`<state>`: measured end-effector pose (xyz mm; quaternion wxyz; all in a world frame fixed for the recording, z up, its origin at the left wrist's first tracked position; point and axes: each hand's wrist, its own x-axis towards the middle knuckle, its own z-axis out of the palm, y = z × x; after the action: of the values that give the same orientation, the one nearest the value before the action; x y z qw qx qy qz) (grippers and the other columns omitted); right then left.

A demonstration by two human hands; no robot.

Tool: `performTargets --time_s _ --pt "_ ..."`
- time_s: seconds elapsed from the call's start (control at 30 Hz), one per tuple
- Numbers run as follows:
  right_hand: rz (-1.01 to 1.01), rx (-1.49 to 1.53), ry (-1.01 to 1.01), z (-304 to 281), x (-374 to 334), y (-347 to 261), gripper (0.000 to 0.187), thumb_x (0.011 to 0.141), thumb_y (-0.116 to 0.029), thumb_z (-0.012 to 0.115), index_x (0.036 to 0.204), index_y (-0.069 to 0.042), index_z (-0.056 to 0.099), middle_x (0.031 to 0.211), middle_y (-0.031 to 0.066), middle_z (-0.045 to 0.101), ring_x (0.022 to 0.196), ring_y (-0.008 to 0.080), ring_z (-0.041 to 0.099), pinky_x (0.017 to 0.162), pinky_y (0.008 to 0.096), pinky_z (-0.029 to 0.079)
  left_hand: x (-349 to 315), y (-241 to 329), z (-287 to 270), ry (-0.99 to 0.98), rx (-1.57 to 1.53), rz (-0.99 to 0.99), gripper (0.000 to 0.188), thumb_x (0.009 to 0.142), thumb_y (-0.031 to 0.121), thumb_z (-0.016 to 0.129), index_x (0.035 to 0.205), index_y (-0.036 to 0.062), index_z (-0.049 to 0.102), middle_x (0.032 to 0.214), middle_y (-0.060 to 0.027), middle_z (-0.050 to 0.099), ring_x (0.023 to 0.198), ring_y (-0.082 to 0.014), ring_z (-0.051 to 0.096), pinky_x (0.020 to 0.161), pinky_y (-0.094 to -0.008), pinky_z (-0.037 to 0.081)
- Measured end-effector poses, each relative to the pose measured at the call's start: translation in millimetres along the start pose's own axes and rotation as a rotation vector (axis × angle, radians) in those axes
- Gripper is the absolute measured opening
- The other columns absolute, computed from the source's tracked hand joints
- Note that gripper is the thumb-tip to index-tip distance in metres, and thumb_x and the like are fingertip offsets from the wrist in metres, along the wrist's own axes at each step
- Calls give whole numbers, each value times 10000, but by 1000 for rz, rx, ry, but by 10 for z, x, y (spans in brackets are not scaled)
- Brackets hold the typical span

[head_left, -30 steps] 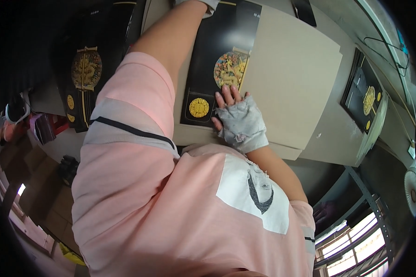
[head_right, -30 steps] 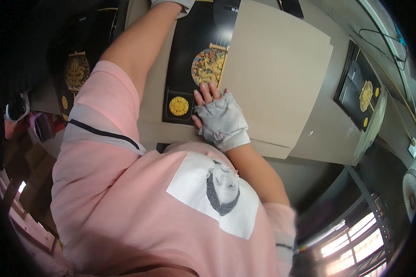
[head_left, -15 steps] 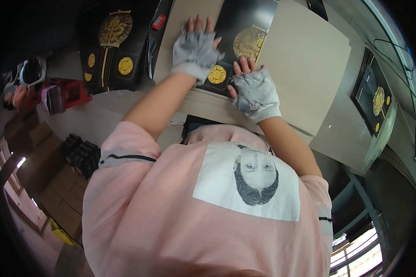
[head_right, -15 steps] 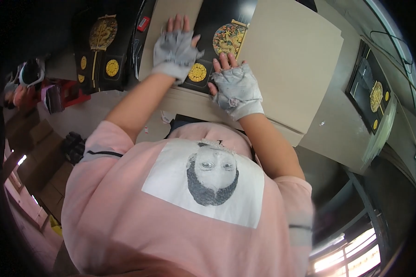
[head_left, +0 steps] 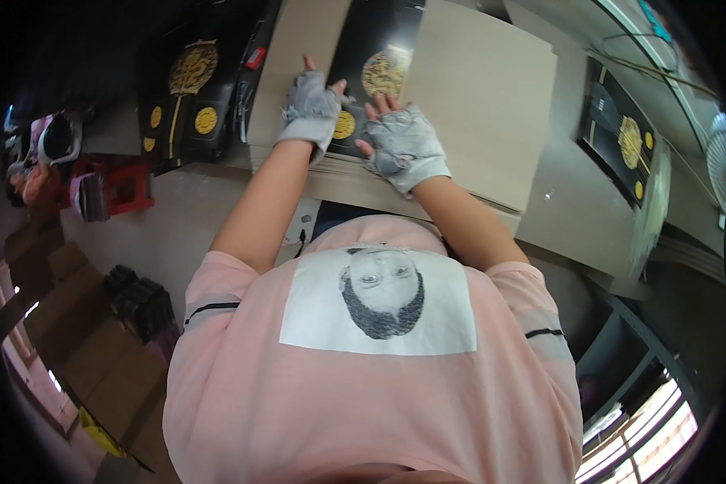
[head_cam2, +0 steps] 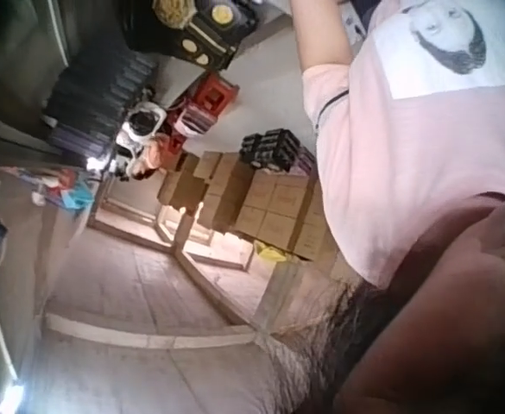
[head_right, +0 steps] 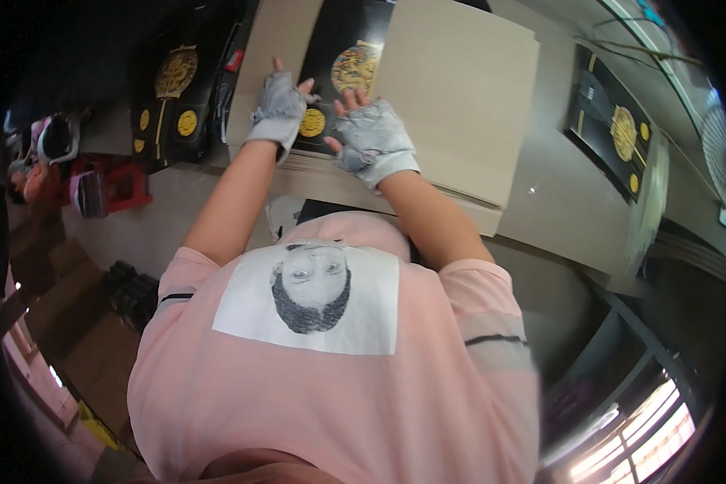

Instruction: The recorder is folding and stacking printed paper packaging boxes at a workspace.

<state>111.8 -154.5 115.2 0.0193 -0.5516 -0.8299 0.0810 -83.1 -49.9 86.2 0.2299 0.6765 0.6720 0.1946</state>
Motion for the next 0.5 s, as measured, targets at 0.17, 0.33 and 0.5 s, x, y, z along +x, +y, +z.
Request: performTargets --time_s 0.17,0.33,0.5 --pt "48 90 62 -291 -102 -153 673 1006 -492 509 1487 -22 519 1578 224 457 1497 339 390 1214 453 322 352 -1136 507 1 -400 -275 870 940 412 703 1587 -18 311 1409 -332 559 1304 -473 549 1112 -459 441" --pt "739 -133 364 123 -975 936 501 983 -370 562 1332 -19 643 1483 254 543 1431 398 455 1232 481 316 222 -817 538 88 -264 -12 771 889 208 794 1529 -22 431 1363 -301 594 1279 -415 575 1106 -426 441" --pt "1120 548 538 185 -1482 1622 516 953 -389 652 1286 5 672 1411 268 601 1348 419 538 1112 442 453 189 -958 419 133 -88 111 773 856 162 824 1513 -19 458 1355 -286 611 1262 -402 591 1119 -404 440"
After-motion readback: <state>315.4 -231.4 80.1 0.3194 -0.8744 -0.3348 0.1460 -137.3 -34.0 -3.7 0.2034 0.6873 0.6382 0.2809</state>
